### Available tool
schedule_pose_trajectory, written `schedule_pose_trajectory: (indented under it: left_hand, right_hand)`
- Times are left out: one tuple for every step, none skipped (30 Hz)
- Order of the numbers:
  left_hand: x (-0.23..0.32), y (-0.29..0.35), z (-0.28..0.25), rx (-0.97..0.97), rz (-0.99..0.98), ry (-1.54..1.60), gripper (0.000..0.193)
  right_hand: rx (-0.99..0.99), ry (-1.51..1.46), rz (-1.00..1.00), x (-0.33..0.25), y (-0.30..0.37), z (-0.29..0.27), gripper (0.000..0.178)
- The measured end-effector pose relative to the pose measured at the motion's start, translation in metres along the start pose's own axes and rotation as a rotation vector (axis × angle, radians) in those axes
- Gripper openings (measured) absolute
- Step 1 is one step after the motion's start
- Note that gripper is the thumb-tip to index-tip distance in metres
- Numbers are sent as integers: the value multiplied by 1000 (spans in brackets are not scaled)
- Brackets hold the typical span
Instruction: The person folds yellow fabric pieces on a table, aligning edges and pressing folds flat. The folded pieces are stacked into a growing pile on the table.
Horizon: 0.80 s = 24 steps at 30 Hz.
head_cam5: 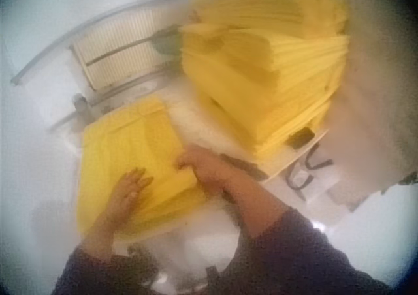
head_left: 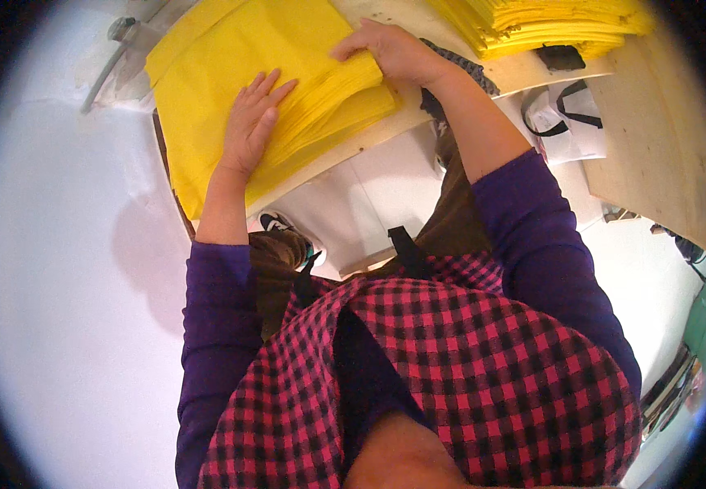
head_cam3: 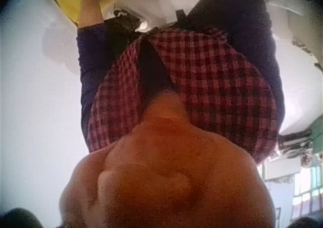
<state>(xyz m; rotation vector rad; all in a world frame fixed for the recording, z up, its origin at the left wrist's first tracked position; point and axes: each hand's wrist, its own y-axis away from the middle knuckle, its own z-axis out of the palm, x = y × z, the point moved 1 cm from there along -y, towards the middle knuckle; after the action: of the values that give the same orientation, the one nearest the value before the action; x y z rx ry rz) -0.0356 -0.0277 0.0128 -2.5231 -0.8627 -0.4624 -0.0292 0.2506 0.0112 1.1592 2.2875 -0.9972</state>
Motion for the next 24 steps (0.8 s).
schedule_pose_trajectory:
  left_hand:
    - [1,0,-1,-7,-6,2,58]
    - [2,0,-2,-12,-5,5,57]
    - [3,1,-3,-16,-4,9,56]
    - [3,1,-3,-21,-3,13,55]
    - [3,1,-3,-26,-5,16,55]
    - [3,0,-3,-30,-7,19,54]
    - [2,-1,-3,-34,-9,21,54]
    - [1,-1,-3,-35,-6,21,54]
    - [0,-2,-3,-37,-3,21,54]
    - [-1,-2,-3,-38,0,21,54]
    - [-1,-2,-3,-44,-5,30,54]
    - [-2,-3,-4,-51,-11,39,54]
    - [-2,-3,-4,-61,-20,47,55]
    - [-2,-2,-5,-78,-26,47,57]
    - [-2,-3,-6,-100,-37,47,59]
    - [-2,-3,-7,-121,-46,48,61]
    - [-2,-4,-9,-141,-45,59,60]
    - [-2,-5,-11,-161,-43,71,59]
    - [-2,-6,-12,-172,-40,84,59]
    - [-2,-7,-15,-178,-42,79,59]
    - [-1,-7,-18,-174,-43,74,58]
    - [0,-7,-20,-187,-71,60,58]
    - [1,-6,-25,-170,-29,70,57]
    - [3,-2,-31,-168,-15,72,55]
  right_hand:
    - [-33,35,32,4,1,2,38]
    - [-7,-15,-28,6,2,4,35]
    - [-8,-40,-8,8,4,5,32]
    - [-9,-66,13,10,5,6,30]
    - [-25,-60,20,11,5,7,31]
    - [-41,-52,27,11,5,7,32]
    - [-52,-50,34,11,5,8,34]
    - [-53,-85,55,10,5,8,34]
    - [-50,-125,77,9,4,8,33]
    - [-61,-160,135,8,4,8,33]
    - [-77,-178,173,7,3,8,37]
    - [-107,-191,247,7,3,8,40]
    - [-130,-218,302,7,2,9,44]
    - [-131,-220,330,7,2,10,41]
    - [-125,-237,342,7,1,10,39]
    - [-119,-252,352,7,0,12,37]
    - [-106,-245,355,8,-1,13,35]
    - [-94,-238,357,8,-2,14,34]
    - [-96,-238,403,8,-2,14,32]
    - [-93,-237,373,8,-3,14,32]
    - [-104,-243,385,8,-3,14,32]
    - [-114,-249,396,7,-3,13,32]
    - [-106,-215,392,6,-3,13,32]
    - [-99,-181,386,5,-2,12,32]
